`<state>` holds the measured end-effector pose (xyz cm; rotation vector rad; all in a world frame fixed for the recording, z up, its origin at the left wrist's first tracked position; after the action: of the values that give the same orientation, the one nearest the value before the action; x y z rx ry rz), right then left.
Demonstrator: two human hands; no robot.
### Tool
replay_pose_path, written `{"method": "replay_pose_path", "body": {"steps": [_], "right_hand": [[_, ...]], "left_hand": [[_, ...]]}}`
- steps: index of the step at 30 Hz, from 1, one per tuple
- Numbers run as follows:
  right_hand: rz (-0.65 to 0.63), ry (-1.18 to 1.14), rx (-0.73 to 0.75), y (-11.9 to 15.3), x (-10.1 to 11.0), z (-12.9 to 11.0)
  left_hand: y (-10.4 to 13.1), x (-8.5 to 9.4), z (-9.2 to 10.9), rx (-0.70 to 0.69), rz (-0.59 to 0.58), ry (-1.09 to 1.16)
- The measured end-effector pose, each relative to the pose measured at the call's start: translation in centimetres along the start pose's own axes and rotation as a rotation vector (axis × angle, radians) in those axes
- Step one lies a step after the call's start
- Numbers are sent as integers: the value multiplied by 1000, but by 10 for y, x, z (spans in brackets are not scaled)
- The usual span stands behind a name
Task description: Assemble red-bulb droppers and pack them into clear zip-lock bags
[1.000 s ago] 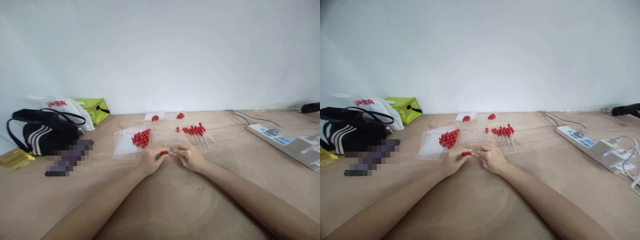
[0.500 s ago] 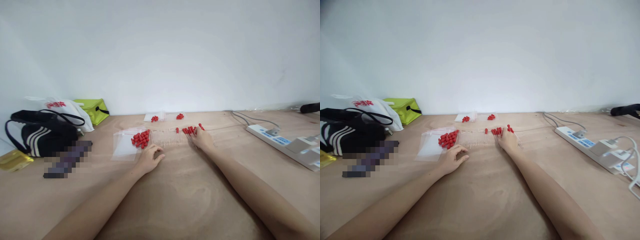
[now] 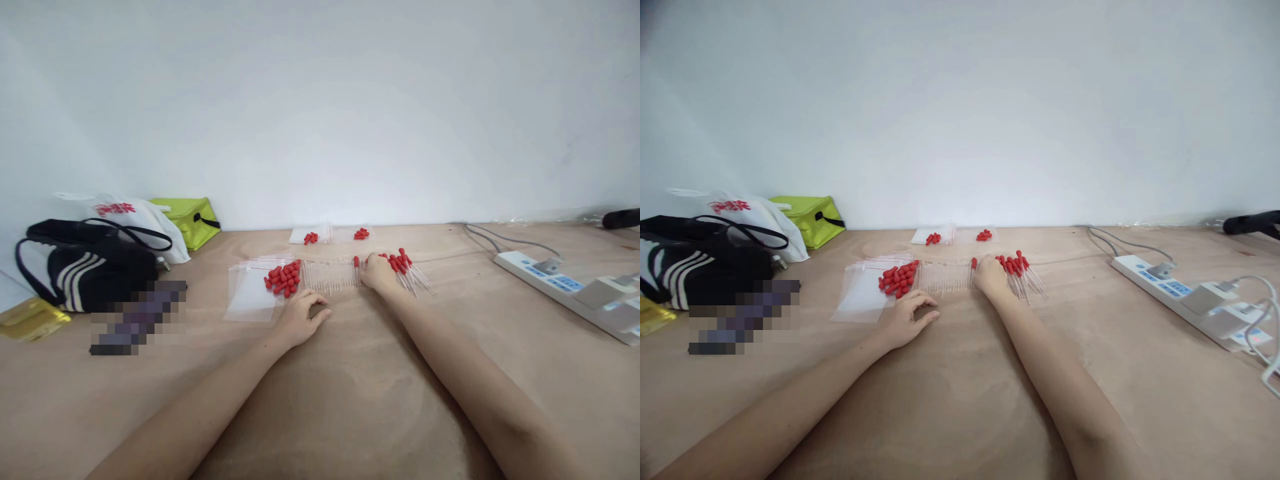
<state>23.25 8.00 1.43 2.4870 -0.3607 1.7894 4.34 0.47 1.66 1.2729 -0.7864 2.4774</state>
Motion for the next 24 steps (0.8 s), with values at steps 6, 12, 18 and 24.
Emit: {"method": "replay_pose_path", "body": {"steps": [6, 12, 18, 24], "right_hand": [[-3, 65, -6, 7, -1, -2], [120, 168, 118, 32, 6, 3], [215, 197, 324, 72, 4, 28], [286, 95, 449, 88, 8, 35]], "left_hand": [[-2, 15, -14, 93, 224, -275], [-6, 39, -43, 201, 371, -521], [-8, 42, -54, 298, 356, -510], [-6, 44, -50, 226, 429, -471]]}}
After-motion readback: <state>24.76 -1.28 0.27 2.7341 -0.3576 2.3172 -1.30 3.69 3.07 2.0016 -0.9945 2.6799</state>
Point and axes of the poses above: each hand's wrist, its own y-axis away from the middle knuckle, its own x-axis out of the back of the hand, z = x × y, the point moved 4 cm from there along -y, towards the middle knuckle, and after that the axes turned 1 degree about y, right-handed, at the moved point
